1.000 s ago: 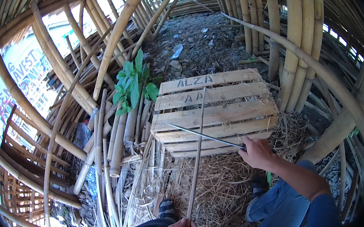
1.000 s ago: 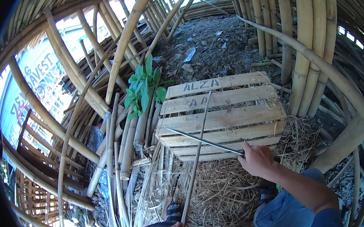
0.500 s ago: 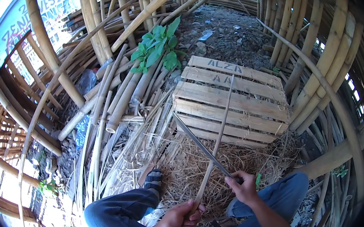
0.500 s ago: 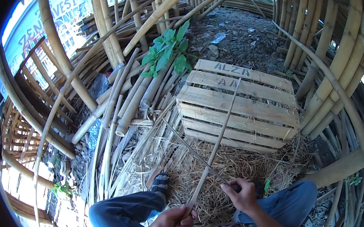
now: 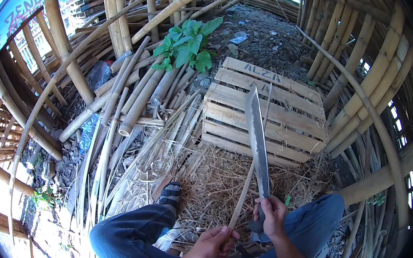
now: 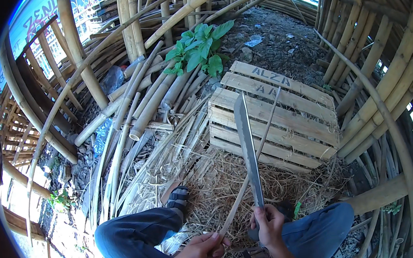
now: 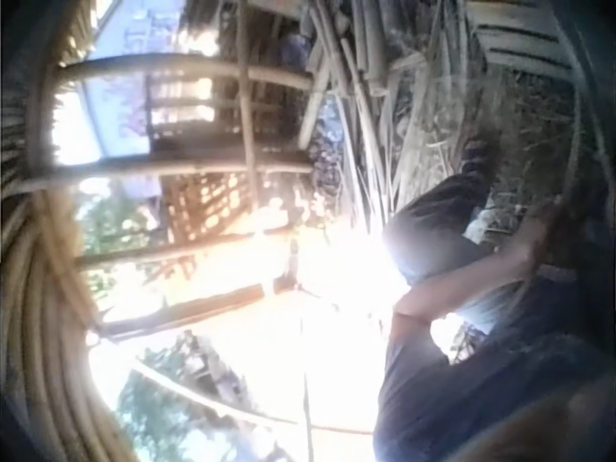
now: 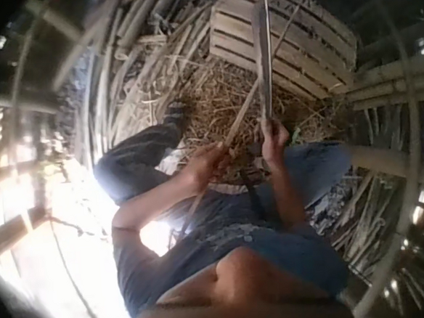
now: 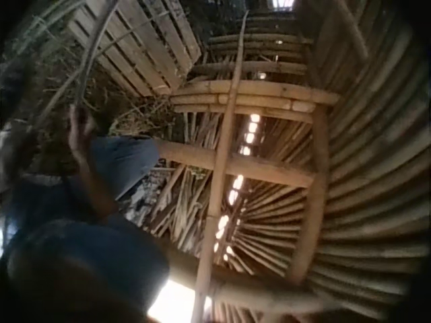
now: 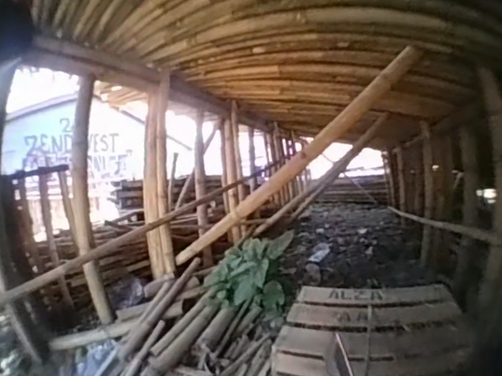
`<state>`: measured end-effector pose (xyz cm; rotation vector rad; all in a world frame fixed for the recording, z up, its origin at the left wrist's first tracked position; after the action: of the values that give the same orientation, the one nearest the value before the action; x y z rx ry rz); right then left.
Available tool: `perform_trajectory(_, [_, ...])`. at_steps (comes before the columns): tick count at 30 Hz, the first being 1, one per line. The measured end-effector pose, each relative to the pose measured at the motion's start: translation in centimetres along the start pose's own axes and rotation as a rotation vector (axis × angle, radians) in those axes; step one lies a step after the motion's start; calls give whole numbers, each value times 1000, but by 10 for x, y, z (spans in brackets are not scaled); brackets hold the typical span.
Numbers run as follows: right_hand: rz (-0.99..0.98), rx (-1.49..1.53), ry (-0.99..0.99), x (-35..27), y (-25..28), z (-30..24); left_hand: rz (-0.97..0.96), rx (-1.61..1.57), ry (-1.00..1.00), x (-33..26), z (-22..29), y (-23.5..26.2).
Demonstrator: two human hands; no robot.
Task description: The person scrapes a bamboo strip using a small knife and then scrapes along the strip with a machete.
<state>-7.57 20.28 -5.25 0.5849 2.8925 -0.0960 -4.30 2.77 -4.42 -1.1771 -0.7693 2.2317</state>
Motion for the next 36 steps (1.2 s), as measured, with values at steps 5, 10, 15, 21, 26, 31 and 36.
perform_trajectory(5, [101, -246, 12, -11, 16, -43, 41, 20, 28, 6, -12, 7])
perform_trajectory(10, [89, -946, 413, -37, 2, -110, 35, 296, -145, 15, -6, 6])
perform_trajectory(15, [-204, -1425, 557, -61, -41, -129, 79, 567, -301, 14, 4, 14])
perform_trajectory(21, [-362, -1776, 634, -76, -65, -129, 215, 825, -488, -2, 29, 1])
perform_trajectory(26, [-394, -1965, 715, -75, -72, -123, 279, 897, -585, -3, 29, 2])
perform_trajectory(31, [-448, -2087, 845, -67, -73, -122, 292, 925, -541, -6, 32, -2])
perform_trajectory(36, [-520, -2163, 938, -63, -66, -124, 276, 904, -593, -2, 28, -3])
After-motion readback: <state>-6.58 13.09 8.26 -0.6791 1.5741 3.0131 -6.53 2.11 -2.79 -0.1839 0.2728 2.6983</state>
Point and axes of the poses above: each hand's wrist, its own x-axis towards the middle knuckle, its own y-axis out of the back of the hand, z = x × y, the point moved 8 cm from there along x, towards the middle knuckle, and after that the axes turned 9 degrees about -y, right-handed, at the moved point
